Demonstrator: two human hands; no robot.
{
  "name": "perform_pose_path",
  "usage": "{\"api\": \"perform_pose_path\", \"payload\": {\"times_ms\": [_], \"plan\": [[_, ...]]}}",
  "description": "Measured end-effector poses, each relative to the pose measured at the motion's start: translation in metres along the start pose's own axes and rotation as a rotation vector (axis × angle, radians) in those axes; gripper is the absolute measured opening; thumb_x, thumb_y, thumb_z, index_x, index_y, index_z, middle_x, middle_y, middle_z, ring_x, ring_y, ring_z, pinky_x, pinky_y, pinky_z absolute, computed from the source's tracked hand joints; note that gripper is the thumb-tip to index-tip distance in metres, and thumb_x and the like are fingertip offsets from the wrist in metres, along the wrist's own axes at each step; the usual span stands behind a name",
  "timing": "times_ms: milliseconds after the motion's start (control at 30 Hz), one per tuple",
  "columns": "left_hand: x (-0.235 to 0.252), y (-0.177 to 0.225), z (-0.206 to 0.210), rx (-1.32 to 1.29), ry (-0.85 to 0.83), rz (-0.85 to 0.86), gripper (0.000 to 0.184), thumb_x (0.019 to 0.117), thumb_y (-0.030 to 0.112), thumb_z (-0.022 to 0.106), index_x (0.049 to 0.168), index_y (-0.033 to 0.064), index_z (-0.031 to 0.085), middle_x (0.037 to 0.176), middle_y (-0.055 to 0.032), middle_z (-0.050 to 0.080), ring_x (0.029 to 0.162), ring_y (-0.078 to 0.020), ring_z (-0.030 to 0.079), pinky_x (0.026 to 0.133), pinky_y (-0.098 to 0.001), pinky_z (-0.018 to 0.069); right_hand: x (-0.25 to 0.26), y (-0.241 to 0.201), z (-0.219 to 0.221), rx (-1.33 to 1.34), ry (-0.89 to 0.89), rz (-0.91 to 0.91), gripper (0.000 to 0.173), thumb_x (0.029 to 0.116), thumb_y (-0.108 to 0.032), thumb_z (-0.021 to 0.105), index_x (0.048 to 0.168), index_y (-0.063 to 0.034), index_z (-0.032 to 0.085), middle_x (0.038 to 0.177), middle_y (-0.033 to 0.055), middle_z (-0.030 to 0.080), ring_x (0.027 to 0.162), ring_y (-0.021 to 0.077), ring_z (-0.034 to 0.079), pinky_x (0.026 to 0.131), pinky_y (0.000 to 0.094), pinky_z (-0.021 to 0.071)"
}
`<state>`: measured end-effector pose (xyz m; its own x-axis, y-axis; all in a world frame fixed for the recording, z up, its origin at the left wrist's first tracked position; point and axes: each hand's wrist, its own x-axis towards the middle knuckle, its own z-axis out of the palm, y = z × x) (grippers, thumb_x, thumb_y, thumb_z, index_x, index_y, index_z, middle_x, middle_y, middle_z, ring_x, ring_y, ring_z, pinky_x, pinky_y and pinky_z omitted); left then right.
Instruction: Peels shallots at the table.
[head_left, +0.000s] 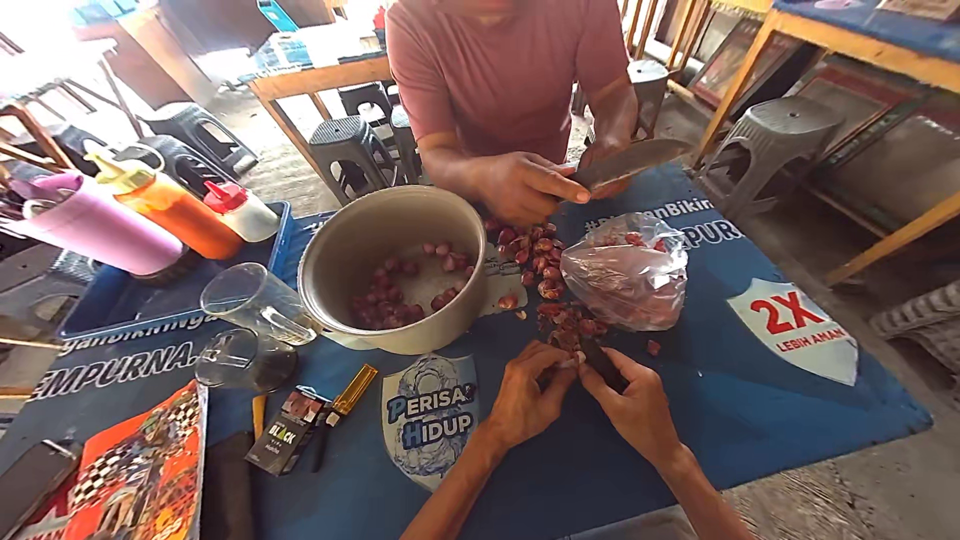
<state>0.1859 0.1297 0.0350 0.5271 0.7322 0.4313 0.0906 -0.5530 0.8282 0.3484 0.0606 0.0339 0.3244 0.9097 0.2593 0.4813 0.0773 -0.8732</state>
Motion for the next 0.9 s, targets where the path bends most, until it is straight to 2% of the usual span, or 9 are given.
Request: {"api": "perform_pose_path", "payload": {"times_ms": [133,267,367,533,633,733,900], "plan": [[0.000,-0.001,0.000,-0.079,-0.019,-0.084,0.016,0.0953,0.009,0.064,0.100,-0.0048,0.071,0.091,-0.0086,0.068,0.082,-0.0050,0.064,0.076,-0.0174,0.0533,0.002,0.002,-0.001,0.000,-0.013,0.003,0.026,0.0937,-0.032,0.063,0.094,-0.0077,0.073,0.072,-0.0056,0.062,0.061,-0.0047,0.052,0.055,0.0140,0.0422],[0.000,0.000,-0.001,-0.058,-0.031,-0.099,0.016,0.0954,0.008,0.063,0.100,-0.0049,0.071,0.090,-0.0089,0.068,0.081,-0.0053,0.063,0.075,-0.0173,0.0529,0.001,0.005,-0.002,-0.008,-0.029,-0.033,0.026,0.0921,-0.032,0.066,0.098,-0.0080,0.076,0.077,-0.0042,0.068,0.065,-0.0048,0.057,0.058,0.0133,0.0464],[0.000,0.000,-0.003,-0.088,-0.051,-0.103,0.016,0.0950,0.008,0.064,0.100,-0.0047,0.071,0.091,-0.0083,0.068,0.082,-0.0047,0.063,0.075,-0.0175,0.0523,0.001,0.005,-0.002,0.011,-0.036,-0.031,0.025,0.0913,-0.030,0.066,0.097,-0.0077,0.075,0.074,-0.0059,0.065,0.062,-0.0063,0.054,0.056,0.0125,0.0439],[0.001,-0.001,-0.005,-0.304,-0.093,-0.209,0.014,0.0963,0.008,0.064,0.103,-0.0037,0.069,0.090,-0.0014,0.069,0.076,-0.0020,0.065,0.071,-0.0190,0.0565,0.004,0.001,-0.007,0.253,-0.098,0.046,0.016,0.0913,-0.021,0.066,0.094,-0.0078,0.073,0.067,-0.0115,0.059,0.054,-0.0083,0.048,0.048,0.0104,0.0388],[0.003,0.000,-0.007,-0.438,-0.117,-0.234,0.012,0.0967,0.006,0.063,0.104,-0.0027,0.068,0.088,0.0021,0.070,0.076,-0.0030,0.066,0.072,-0.0219,0.0578,0.005,-0.003,-0.013,0.426,-0.165,0.151,0.014,0.0933,-0.019,0.065,0.098,-0.0080,0.073,0.068,-0.0106,0.062,0.048,-0.0052,0.048,0.042,0.0122,0.0385],[0.004,0.003,-0.008,-0.534,-0.131,-0.304,0.009,0.0962,0.004,0.063,0.103,-0.0014,0.067,0.088,0.0027,0.071,0.078,-0.0047,0.068,0.074,-0.0247,0.0592,0.006,-0.005,-0.016,0.506,-0.199,0.222,0.016,0.0929,-0.016,0.064,0.102,-0.0073,0.073,0.073,-0.0092,0.065,0.050,-0.0036,0.051,0.042,0.0128,0.0410],[0.003,0.003,-0.008,-0.443,-0.119,-0.299,0.009,0.0960,0.003,0.061,0.102,-0.0018,0.066,0.085,0.0036,0.068,0.074,-0.0020,0.065,0.071,-0.0209,0.0570,0.005,0.000,-0.012,0.407,-0.187,0.155,0.018,0.0900,-0.024,0.075,0.100,-0.0082,0.074,0.073,-0.0094,0.066,0.050,-0.0047,0.051,0.044,0.0121,0.0411]]}}
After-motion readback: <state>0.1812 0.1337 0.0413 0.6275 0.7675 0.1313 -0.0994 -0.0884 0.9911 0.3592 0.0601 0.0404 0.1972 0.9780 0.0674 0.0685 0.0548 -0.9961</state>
